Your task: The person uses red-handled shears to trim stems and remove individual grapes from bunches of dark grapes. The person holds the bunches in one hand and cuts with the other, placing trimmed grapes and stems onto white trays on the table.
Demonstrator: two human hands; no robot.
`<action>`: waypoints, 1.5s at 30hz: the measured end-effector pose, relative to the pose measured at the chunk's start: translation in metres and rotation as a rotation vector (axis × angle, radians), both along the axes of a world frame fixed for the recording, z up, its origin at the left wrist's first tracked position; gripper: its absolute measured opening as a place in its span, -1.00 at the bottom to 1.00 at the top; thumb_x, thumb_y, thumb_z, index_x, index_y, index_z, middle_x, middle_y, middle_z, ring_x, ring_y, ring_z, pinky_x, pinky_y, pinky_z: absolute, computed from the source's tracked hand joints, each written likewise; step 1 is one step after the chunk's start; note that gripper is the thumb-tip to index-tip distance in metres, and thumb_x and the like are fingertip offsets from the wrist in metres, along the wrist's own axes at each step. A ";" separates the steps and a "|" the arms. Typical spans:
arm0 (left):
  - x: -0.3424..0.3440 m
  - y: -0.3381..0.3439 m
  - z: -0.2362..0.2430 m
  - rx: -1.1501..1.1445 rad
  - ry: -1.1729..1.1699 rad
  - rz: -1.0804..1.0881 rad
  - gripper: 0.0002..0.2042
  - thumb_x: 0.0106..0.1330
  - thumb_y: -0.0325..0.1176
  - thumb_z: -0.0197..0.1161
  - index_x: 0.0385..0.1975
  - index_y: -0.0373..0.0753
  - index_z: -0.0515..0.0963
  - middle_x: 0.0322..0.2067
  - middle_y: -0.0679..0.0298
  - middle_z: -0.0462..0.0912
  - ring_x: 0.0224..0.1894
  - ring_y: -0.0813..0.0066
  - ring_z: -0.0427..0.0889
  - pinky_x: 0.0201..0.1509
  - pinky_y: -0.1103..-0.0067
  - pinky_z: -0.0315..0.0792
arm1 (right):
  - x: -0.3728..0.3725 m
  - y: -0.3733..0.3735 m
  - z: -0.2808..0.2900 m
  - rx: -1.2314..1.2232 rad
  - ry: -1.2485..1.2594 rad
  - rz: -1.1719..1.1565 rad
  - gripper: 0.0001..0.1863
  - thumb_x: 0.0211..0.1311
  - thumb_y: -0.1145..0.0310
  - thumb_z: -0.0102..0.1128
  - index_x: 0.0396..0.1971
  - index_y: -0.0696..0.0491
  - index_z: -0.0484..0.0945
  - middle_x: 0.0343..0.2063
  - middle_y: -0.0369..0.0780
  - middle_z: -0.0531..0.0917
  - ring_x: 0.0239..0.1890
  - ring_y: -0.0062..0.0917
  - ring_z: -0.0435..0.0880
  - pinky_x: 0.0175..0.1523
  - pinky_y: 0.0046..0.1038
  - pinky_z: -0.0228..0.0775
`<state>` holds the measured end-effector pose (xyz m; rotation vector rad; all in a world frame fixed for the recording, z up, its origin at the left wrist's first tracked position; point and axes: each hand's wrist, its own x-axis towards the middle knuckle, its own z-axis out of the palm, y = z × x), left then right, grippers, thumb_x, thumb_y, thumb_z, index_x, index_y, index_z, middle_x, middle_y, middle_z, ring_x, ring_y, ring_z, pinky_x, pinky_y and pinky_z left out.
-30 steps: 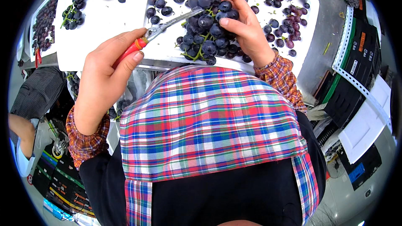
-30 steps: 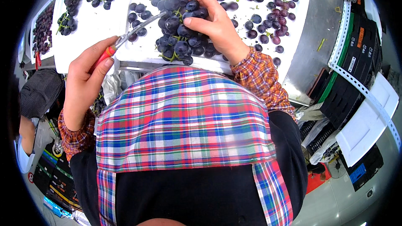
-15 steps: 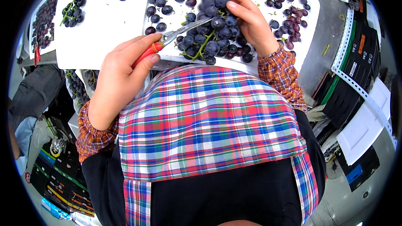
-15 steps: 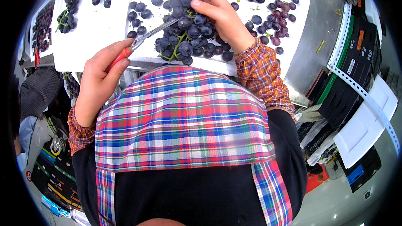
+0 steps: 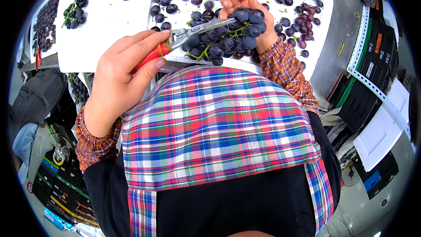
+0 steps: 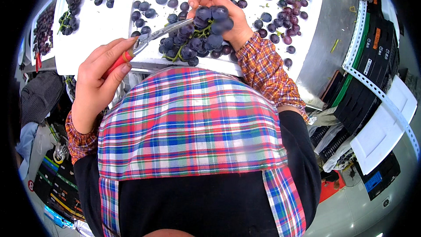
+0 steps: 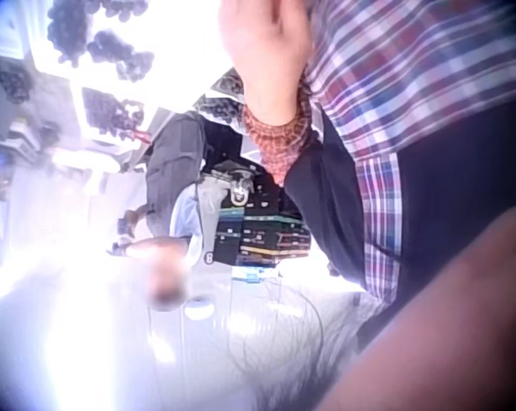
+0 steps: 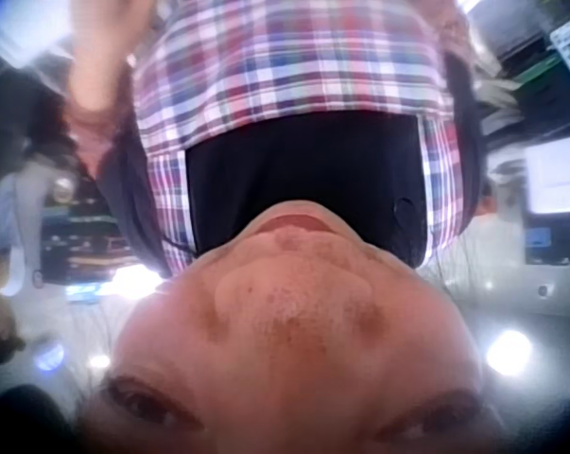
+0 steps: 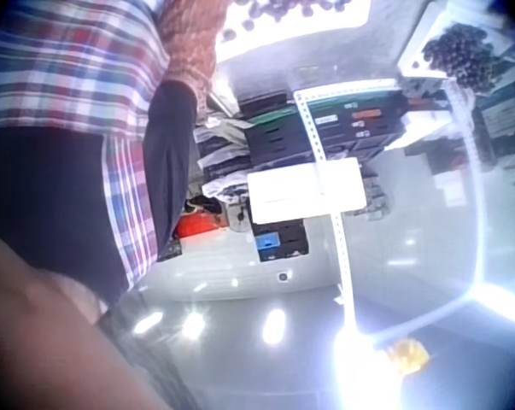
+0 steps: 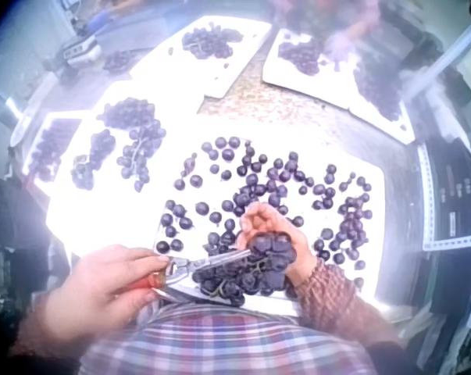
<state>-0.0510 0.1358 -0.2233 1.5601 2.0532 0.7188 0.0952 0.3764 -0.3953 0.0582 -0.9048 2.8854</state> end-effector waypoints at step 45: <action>0.006 0.020 -0.029 -0.289 -0.574 0.035 -0.71 0.38 -0.32 0.13 -0.05 -0.39 0.55 -0.43 0.20 0.65 -0.41 0.55 0.58 -0.30 0.63 0.46 | -0.007 -0.001 -0.003 -0.216 0.070 0.102 -0.48 0.45 0.00 -0.30 0.11 0.12 0.34 -0.32 -0.23 0.48 -0.20 -0.31 0.61 -0.02 -0.30 0.44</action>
